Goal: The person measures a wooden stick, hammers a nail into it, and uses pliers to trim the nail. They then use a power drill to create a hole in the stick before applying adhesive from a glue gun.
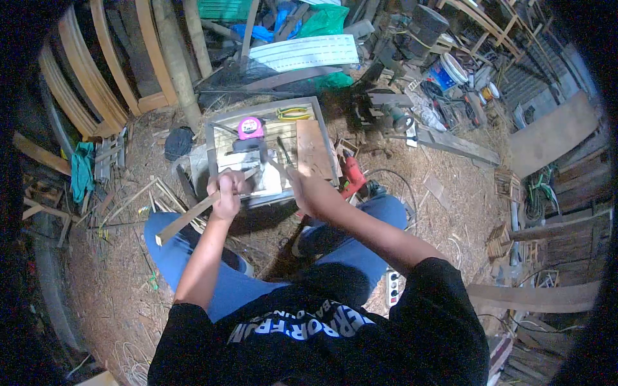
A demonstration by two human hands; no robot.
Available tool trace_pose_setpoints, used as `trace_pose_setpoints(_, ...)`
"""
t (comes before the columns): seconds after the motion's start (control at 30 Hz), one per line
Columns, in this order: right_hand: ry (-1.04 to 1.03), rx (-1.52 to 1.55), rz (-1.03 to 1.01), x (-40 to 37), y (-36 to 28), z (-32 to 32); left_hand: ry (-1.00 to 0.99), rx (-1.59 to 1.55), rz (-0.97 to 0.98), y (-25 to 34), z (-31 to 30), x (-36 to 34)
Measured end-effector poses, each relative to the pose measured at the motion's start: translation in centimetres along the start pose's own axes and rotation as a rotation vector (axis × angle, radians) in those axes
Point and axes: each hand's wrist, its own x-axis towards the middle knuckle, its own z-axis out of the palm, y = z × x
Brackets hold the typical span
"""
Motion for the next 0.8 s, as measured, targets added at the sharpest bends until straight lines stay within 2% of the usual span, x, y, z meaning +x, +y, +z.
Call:
trace_pose_setpoints(0.07, 0.125, 0.078, -0.025, 1.0, 0.1, -0.2, 0.002, 0.018, -0.002, 0.2, 0.1, -0.1)
trace_pose_setpoints(0.1, 0.098, 0.104, 0.063, 0.9, -3.6, -3.3, 0.068, 0.07, -0.104, 1.4, 0.7, 0.4)
trace_pose_setpoints(0.13, 0.072, 0.132, 0.15, 0.8, -5.7, -4.9, 0.069, 0.07, -0.099, 1.4, 0.8, 0.5)
trace_pose_setpoints(0.17, 0.2, 0.112, -0.016, 0.5, -4.7, -3.3, 0.07, 0.07, -0.093, 1.4, 0.9, 0.5)
trace_pose_setpoints(0.27, -0.13, -0.123, 0.005, -0.9, 0.0, 1.9, 0.081, 0.041, -0.077, 1.3, 0.8, 0.7)
trace_pose_setpoints(0.3, -0.157, -0.11, 0.011, -1.2, -0.1, 1.5, 0.086, 0.026, -0.076, 1.2, 0.7, 0.7)
trace_pose_setpoints(0.4, -0.135, -0.006, 0.139, -0.8, -3.0, -1.6, 0.199, -0.019, -0.148, 1.1, 1.2, 1.1)
trace_pose_setpoints(0.5, 0.062, 0.137, 0.105, -1.0, -6.4, -3.6, 0.228, -0.069, -0.187, 1.5, 1.3, 2.3)
trace_pose_setpoints(0.6, -0.074, -0.032, 0.061, -1.3, -4.6, -0.4, 0.266, -0.106, -0.214, 1.5, 1.4, 3.2)
trace_pose_setpoints(0.63, -0.104, -0.036, 0.105, -1.7, -4.5, 0.2, 0.273, -0.119, -0.217, 1.4, 1.3, 3.4)
trace_pose_setpoints(0.8, 0.016, 0.019, 0.06, -0.6, -3.8, -0.9, 0.261, -0.112, -0.202, 0.9, 1.1, 3.4)
